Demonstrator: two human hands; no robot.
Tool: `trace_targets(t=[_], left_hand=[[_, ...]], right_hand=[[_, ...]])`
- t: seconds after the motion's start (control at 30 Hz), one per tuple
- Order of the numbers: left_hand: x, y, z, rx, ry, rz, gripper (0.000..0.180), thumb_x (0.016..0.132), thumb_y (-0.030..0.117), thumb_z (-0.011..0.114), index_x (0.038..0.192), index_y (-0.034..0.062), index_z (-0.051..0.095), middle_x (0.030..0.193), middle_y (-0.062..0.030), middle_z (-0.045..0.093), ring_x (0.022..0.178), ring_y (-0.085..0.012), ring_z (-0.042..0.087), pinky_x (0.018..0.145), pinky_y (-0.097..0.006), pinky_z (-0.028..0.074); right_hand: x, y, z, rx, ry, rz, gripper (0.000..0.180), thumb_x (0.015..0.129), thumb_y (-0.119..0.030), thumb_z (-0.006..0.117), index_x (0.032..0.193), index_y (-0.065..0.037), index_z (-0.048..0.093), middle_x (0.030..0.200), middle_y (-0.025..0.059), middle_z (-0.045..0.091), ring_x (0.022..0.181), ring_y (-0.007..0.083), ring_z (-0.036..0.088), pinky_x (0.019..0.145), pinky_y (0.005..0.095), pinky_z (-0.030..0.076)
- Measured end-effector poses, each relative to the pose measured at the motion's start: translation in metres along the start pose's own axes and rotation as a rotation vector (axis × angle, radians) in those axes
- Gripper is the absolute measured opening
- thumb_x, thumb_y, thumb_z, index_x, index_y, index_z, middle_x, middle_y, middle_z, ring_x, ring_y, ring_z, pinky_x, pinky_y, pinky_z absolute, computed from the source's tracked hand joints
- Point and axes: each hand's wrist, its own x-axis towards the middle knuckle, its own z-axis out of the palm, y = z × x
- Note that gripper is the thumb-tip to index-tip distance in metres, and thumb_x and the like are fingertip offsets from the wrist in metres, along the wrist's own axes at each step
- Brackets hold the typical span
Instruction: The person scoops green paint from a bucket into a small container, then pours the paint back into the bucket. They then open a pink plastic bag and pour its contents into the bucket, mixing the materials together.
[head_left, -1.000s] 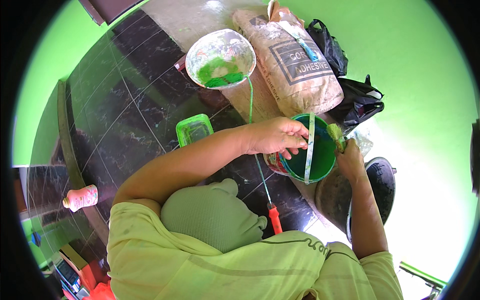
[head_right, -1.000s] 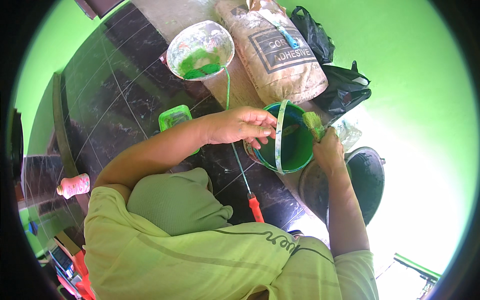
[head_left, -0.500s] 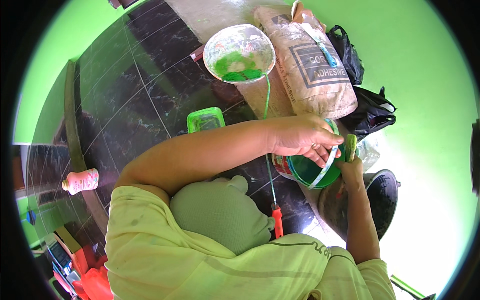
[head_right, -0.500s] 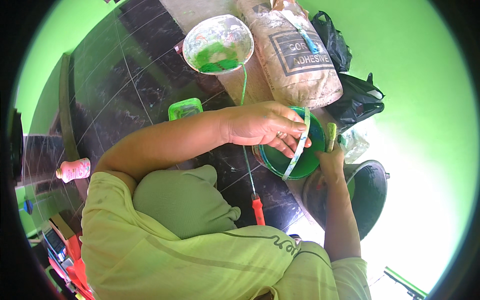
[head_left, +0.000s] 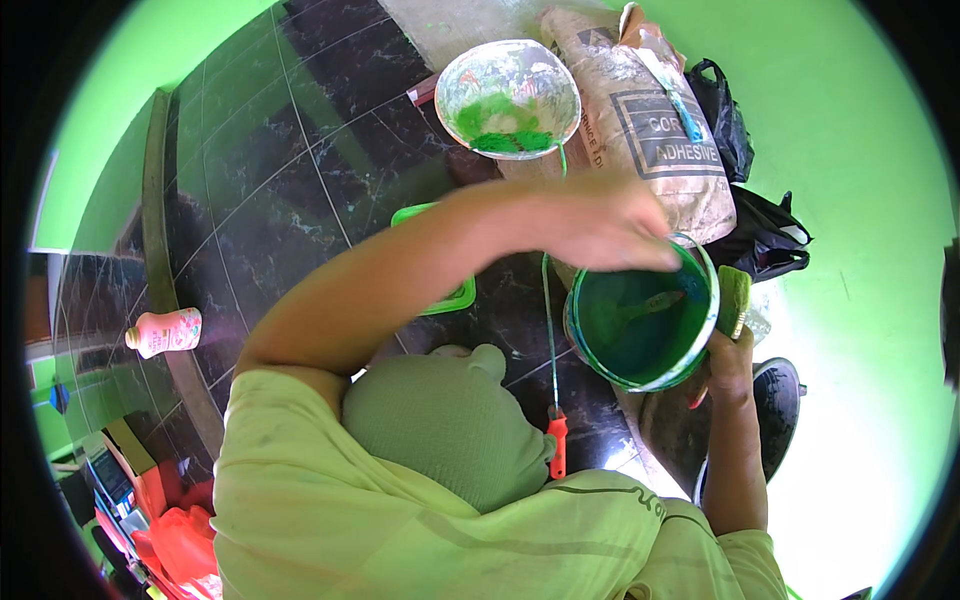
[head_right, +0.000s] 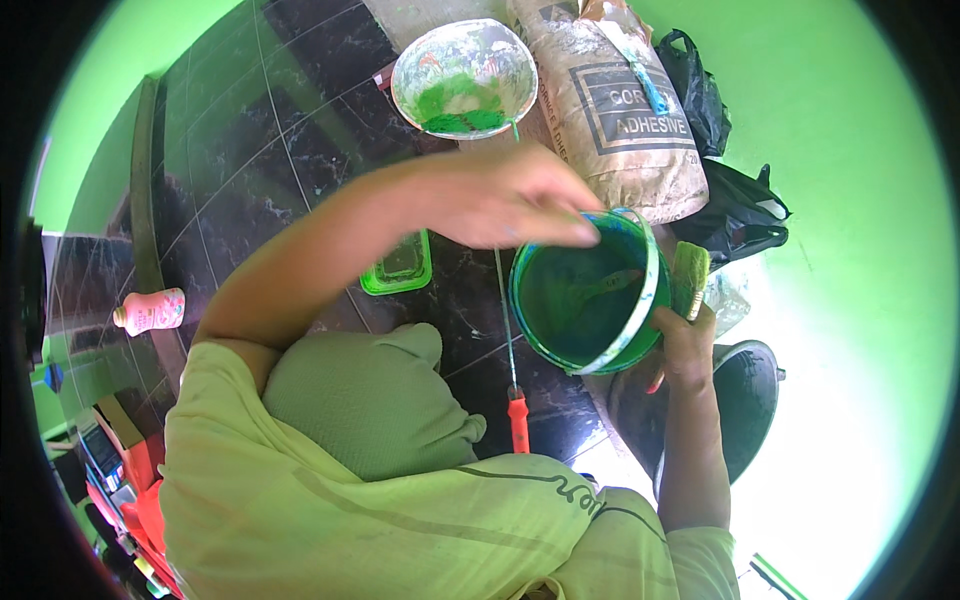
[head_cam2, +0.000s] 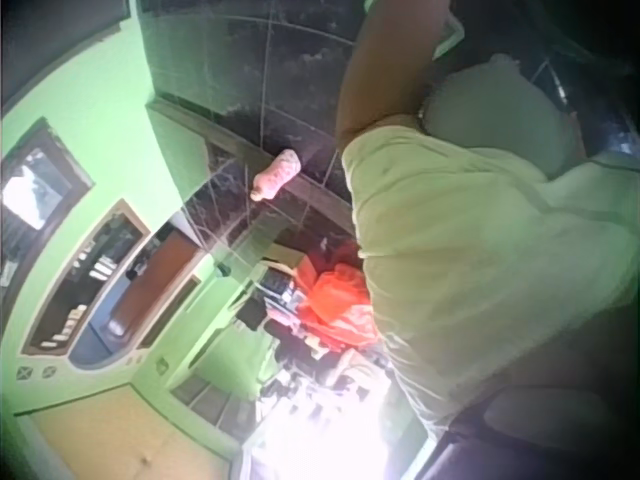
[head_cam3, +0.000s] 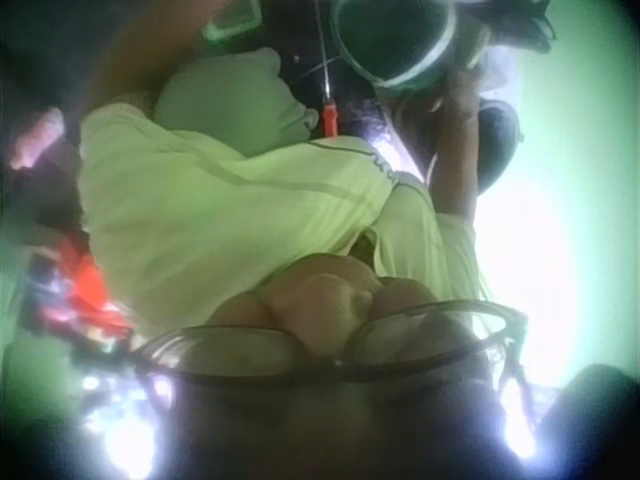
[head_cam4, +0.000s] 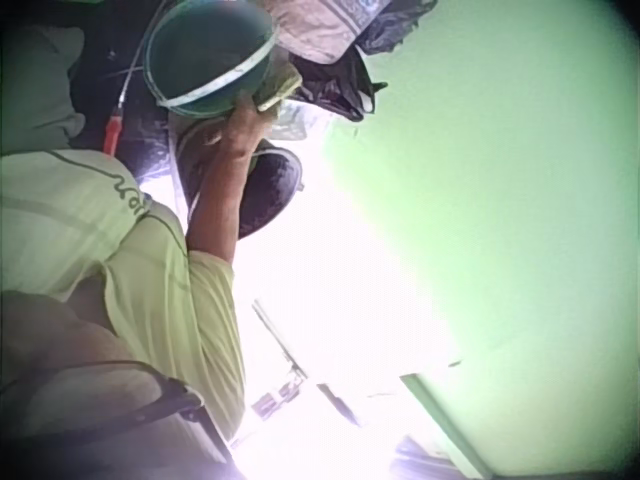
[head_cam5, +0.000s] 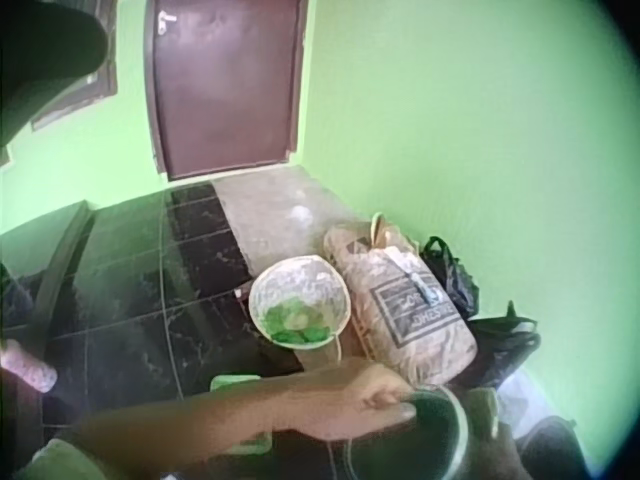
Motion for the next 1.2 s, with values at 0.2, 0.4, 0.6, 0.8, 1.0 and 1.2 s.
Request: trace_targets(t=[0.2, 0.4, 0.6, 0.8, 1.0, 1.2], left_hand=[[-0.141, -0.186, -0.008, 0.582, 0.571, -0.906, 0.057, 0.087, 0.044, 0.075, 0.108, -0.0081, 0.066, 0.101, -0.0284, 0.071, 0.09, -0.0409, 0.072, 0.08, -0.049, 0.06], [-0.183, -0.263, 0.071, -0.289, 0.373, -1.203, 0.052, 0.083, 0.039, 0.083, 0.097, -0.0075, 0.063, 0.083, -0.0192, 0.07, 0.066, -0.0241, 0.071, 0.052, -0.04, 0.063], [-0.202, -0.308, 0.115, -0.196, 0.55, -0.882, 0.029, 0.084, 0.022, 0.079, 0.085, -0.0038, 0.065, 0.074, -0.0132, 0.063, 0.063, -0.0234, 0.069, 0.058, -0.041, 0.064], [-0.172, -0.185, 0.042, -0.78, 0.736, -0.762, 0.033, 0.082, 0.011, 0.073, 0.108, -0.0049, 0.058, 0.095, -0.0165, 0.067, 0.076, -0.0282, 0.073, 0.06, -0.043, 0.064], [-0.129, -0.115, 0.04, -0.875, 0.609, -0.492, 0.072, 0.086, 0.01, 0.07, 0.148, -0.0002, 0.033, 0.124, -0.0175, 0.059, 0.098, -0.0273, 0.069, 0.074, -0.043, 0.063], [-0.076, -0.087, 0.065, -0.905, 0.537, -0.159, 0.088, 0.089, 0.011, 0.068, 0.16, 0.0124, 0.017, 0.123, -0.014, 0.062, 0.104, -0.0242, 0.069, 0.073, -0.042, 0.063]], right_hand=[[-0.018, -0.023, -0.013, 0.052, -0.011, 0.026, 0.032, 0.072, 0.005, 0.059, 0.103, 0.009, 0.065, 0.089, 0.0083, 0.068, 0.077, 0.0184, 0.064, 0.072, 0.0313, 0.052], [-0.021, -0.037, -0.02, -0.018, 0.027, 0.019, 0.031, 0.07, 0.001, 0.059, 0.1, 0.008, 0.065, 0.085, 0.007, 0.066, 0.074, 0.0166, 0.06, 0.069, 0.0305, 0.048], [-0.015, -0.038, -0.027, -0.028, -0.013, 0.004, 0.035, 0.07, 0.002, 0.06, 0.104, 0.008, 0.065, 0.086, 0.0074, 0.065, 0.073, 0.0164, 0.06, 0.067, 0.0313, 0.048], [-0.017, -0.052, -0.04, -0.022, -0.035, -0.013, 0.032, 0.078, -0.004, 0.067, 0.108, 0.007, 0.067, 0.092, 0.0087, 0.07, 0.077, 0.0162, 0.065, 0.07, 0.0314, 0.053], [-0.026, -0.092, -0.04, -0.122, -0.034, 0.001, 0.026, 0.08, -0.01, 0.069, 0.101, 0.004, 0.068, 0.084, 0.007, 0.069, 0.07, 0.0153, 0.064, 0.065, 0.0305, 0.054], [-0.031, -0.119, -0.046, -0.167, -0.026, -0.04, 0.024, 0.074, -0.011, 0.068, 0.092, 0.003, 0.066, 0.075, 0.0053, 0.065, 0.063, 0.0151, 0.062, 0.06, 0.0295, 0.053]])
